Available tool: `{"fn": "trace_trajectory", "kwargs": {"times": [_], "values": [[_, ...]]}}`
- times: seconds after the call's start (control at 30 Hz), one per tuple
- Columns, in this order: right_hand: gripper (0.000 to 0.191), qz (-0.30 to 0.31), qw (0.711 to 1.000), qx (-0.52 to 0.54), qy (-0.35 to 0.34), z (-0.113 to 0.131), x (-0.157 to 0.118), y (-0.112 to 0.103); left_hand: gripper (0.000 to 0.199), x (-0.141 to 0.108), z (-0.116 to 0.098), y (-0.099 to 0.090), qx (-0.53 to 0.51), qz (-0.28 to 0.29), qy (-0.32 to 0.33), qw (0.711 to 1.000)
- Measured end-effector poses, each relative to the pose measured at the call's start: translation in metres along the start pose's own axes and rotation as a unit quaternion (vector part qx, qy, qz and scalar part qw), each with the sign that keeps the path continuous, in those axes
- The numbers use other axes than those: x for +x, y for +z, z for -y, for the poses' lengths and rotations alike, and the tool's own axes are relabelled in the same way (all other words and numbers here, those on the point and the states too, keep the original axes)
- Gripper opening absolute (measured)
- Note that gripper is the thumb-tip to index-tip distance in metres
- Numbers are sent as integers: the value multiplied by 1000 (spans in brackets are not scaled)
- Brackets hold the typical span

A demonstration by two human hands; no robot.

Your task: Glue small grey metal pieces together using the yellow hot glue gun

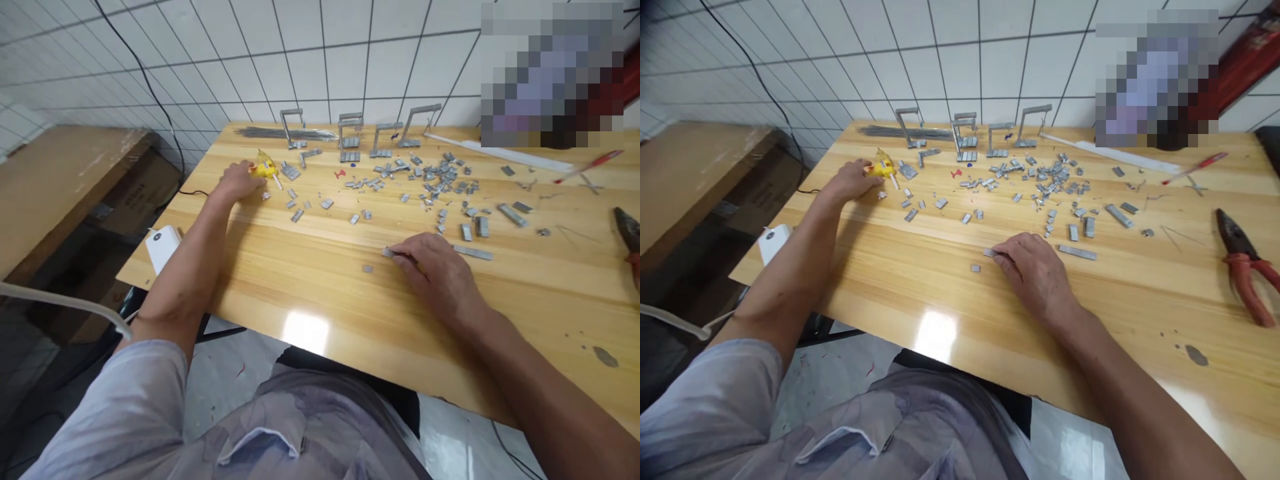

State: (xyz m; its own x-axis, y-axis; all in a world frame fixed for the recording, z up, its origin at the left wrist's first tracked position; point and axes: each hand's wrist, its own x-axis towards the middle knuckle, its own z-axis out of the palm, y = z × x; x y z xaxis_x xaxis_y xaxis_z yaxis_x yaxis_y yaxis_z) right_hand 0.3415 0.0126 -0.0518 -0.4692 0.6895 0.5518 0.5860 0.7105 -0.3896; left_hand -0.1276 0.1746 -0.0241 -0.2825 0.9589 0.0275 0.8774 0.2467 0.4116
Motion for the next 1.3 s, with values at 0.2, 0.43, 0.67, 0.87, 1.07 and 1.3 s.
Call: {"fn": "trace_trajectory", "kwargs": {"times": [0.2, 0.43, 0.67, 0.87, 1.07, 1.3], "values": [[19, 73, 997, -10, 3, -3, -3, -3, 24, -70, -57, 1, -84, -63, 181, 978], [23, 151, 988, -13, -1, 2, -5, -6, 17, -199, -138, 49, -131, 205, 359, 901], [25, 169, 984, -47, -1, 3, -7, -5, 20, -219, -138, 74, -69, 174, 421, 888], [21, 190, 980, -64, 4, 6, -7, -2, 10, -220, -135, 81, -63, 151, 448, 879], [22, 190, 980, -62, 11, 7, -6, -2, 9, -219, -134, 80, -71, 143, 457, 875], [22, 186, 981, -48, 2, 8, -5, -1, 8, -220, -134, 80, -73, 141, 459, 874]]}}
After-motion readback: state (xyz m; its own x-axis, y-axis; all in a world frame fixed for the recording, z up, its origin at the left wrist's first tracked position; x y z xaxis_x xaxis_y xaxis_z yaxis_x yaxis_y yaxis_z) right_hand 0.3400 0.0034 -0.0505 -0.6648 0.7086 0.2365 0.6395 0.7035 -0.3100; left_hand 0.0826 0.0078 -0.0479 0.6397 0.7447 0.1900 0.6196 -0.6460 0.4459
